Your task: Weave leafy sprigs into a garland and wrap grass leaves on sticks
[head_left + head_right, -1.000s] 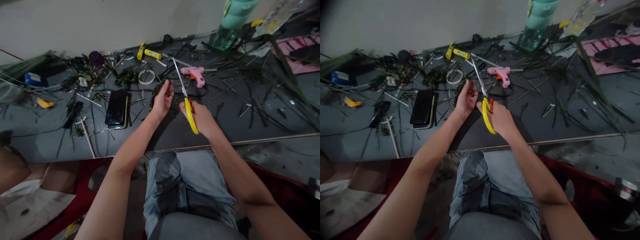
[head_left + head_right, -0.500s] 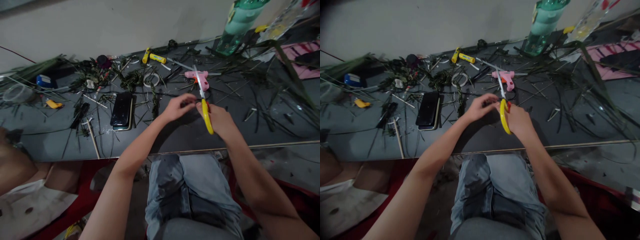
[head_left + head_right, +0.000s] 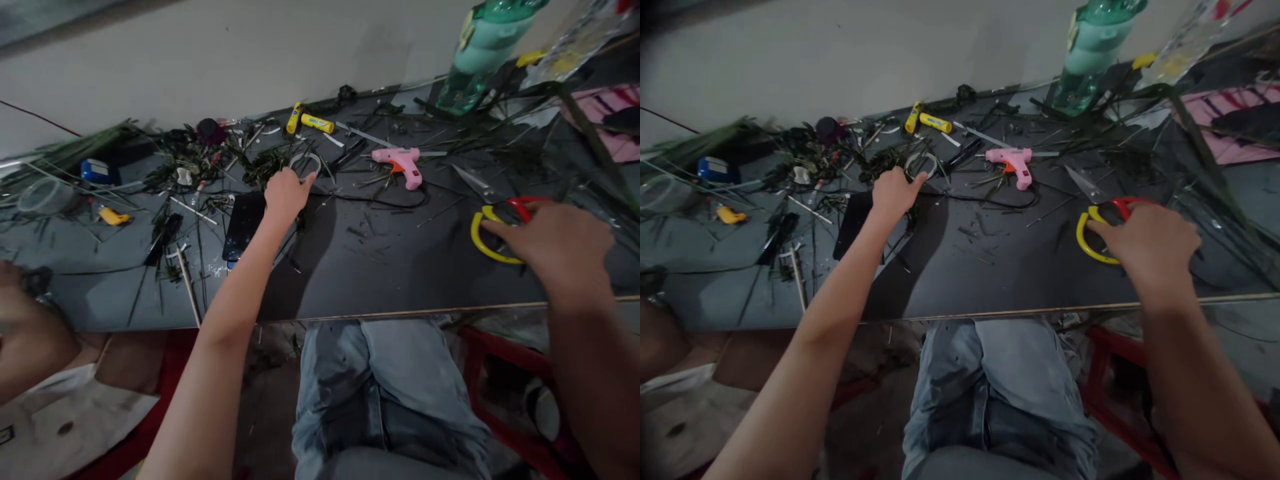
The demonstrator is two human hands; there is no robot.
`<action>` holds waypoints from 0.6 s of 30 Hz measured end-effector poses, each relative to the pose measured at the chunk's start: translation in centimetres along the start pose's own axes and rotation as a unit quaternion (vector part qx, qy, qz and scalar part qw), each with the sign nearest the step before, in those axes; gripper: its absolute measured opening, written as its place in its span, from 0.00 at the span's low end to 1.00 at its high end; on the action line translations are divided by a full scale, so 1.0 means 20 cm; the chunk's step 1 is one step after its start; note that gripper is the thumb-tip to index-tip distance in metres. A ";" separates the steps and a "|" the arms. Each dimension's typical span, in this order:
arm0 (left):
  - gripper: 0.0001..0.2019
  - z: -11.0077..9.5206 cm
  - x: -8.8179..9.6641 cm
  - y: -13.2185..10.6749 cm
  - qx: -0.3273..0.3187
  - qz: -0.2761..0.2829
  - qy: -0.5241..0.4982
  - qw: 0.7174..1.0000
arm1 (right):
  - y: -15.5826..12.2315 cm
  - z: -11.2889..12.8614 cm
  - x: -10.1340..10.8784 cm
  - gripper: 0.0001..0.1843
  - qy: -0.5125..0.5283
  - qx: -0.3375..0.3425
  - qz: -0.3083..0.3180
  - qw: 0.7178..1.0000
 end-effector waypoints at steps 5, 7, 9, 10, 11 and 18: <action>0.23 0.11 -0.18 0.11 0.014 -0.010 -0.200 0.980 | 0.02 0.01 -0.01 0.31 0.027 0.023 -0.005 0.999; 0.20 0.09 -0.20 0.14 -0.011 0.025 -0.240 0.970 | 0.03 0.00 -0.04 0.31 0.026 0.024 0.009 0.999; 0.15 0.03 -0.18 0.15 -0.036 0.080 -0.276 0.957 | 0.03 0.00 -0.07 0.33 0.018 0.018 0.027 0.999; 0.12 -0.01 -0.17 0.15 -0.042 0.116 -0.302 0.945 | 0.03 0.00 -0.08 0.35 0.018 0.011 0.028 0.999; 0.10 -0.04 -0.16 0.15 -0.042 0.158 -0.330 0.930 | 0.02 0.00 -0.08 0.37 0.023 0.004 0.023 0.999; 0.11 -0.33 -0.08 -0.13 -0.116 0.304 -0.383 0.864 | -0.02 -0.04 -0.13 0.28 0.194 0.050 -0.002 0.980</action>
Point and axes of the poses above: each hand's wrist, its own y-axis towards the middle knuckle, its own x-axis out of the back of the hand, z = x × y, the point moved 9 cm from there along y, towards the middle knuckle, and after that the axes turned 1 degree about x, right-handed, at the moved point
